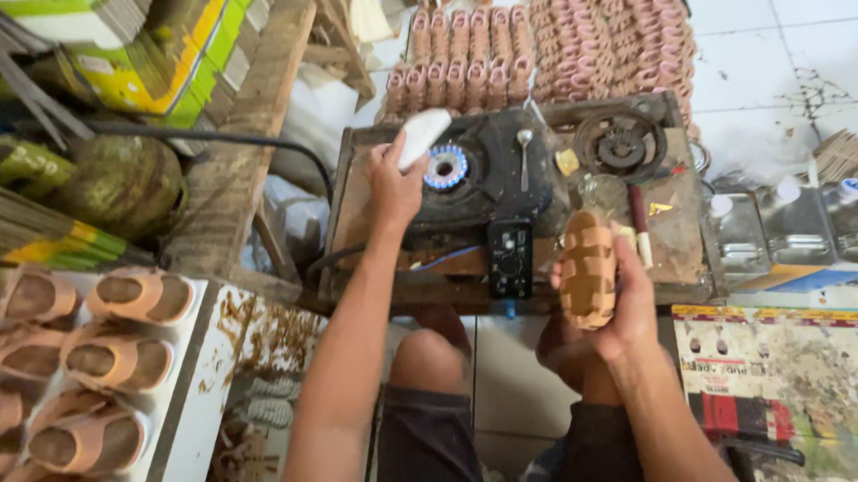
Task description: The person attaches white insoles to brown slipper uppers using heat from a gas stove and a knife to trim excess material. The person repeatedly heats the insole and slipper, presses them together, and trims the edges.
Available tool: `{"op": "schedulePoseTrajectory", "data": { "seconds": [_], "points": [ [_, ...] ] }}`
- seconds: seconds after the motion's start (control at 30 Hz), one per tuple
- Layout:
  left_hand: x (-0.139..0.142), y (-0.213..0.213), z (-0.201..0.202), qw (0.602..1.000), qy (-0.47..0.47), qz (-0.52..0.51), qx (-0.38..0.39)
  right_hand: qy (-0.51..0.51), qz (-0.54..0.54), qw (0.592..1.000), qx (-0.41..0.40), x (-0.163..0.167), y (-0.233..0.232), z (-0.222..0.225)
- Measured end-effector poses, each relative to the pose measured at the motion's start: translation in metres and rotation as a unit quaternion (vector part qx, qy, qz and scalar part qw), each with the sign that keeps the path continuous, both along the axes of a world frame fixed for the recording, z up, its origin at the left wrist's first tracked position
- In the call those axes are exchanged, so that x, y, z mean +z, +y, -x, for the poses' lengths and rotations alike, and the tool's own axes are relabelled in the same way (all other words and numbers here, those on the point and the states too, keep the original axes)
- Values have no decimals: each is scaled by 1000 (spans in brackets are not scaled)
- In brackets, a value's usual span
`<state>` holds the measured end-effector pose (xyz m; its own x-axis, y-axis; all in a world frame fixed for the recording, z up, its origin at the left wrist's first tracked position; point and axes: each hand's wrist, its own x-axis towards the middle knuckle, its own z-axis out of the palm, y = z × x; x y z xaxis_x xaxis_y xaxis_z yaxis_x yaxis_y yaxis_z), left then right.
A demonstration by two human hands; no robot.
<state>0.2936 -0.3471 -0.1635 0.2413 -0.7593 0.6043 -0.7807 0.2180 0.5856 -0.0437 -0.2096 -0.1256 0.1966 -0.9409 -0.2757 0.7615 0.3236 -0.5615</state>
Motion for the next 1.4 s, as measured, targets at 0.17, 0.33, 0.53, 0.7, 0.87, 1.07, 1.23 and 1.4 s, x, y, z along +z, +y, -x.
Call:
{"op": "schedulePoseTrajectory", "data": {
  "seconds": [0.17, 0.33, 0.53, 0.7, 0.87, 1.07, 1.23, 1.4],
  "points": [
    [-3, -28, 21, 995, 79, -44, 38, -4, 14, 1000, 18, -2, -8, -3],
    [6, -26, 16, 990, 99, -97, 35, -26, 21, 999, 29, -3, -13, -3],
    [51, 1, 31, 896, 436, 67, -55, 20, 7, 999, 27, 5, -8, -10],
    [36, 39, 31, 751, 622, -120, -187, 20, 17, 999, 39, 11, -4, -15],
    [13, -2, -11, 921, 363, -110, -92, 27, 23, 999, 37, 11, -2, -21],
    [8, -41, -14, 997, -81, -18, 2, 46, -7, 999, 27, 8, -10, -32],
    [36, -37, -10, 985, 160, -53, -43, 50, -5, 998, 45, 3, -19, -31],
    [45, -4, 11, 800, 598, 11, -37, 49, -1, 998, 49, 2, -20, -33]
  ]
}}
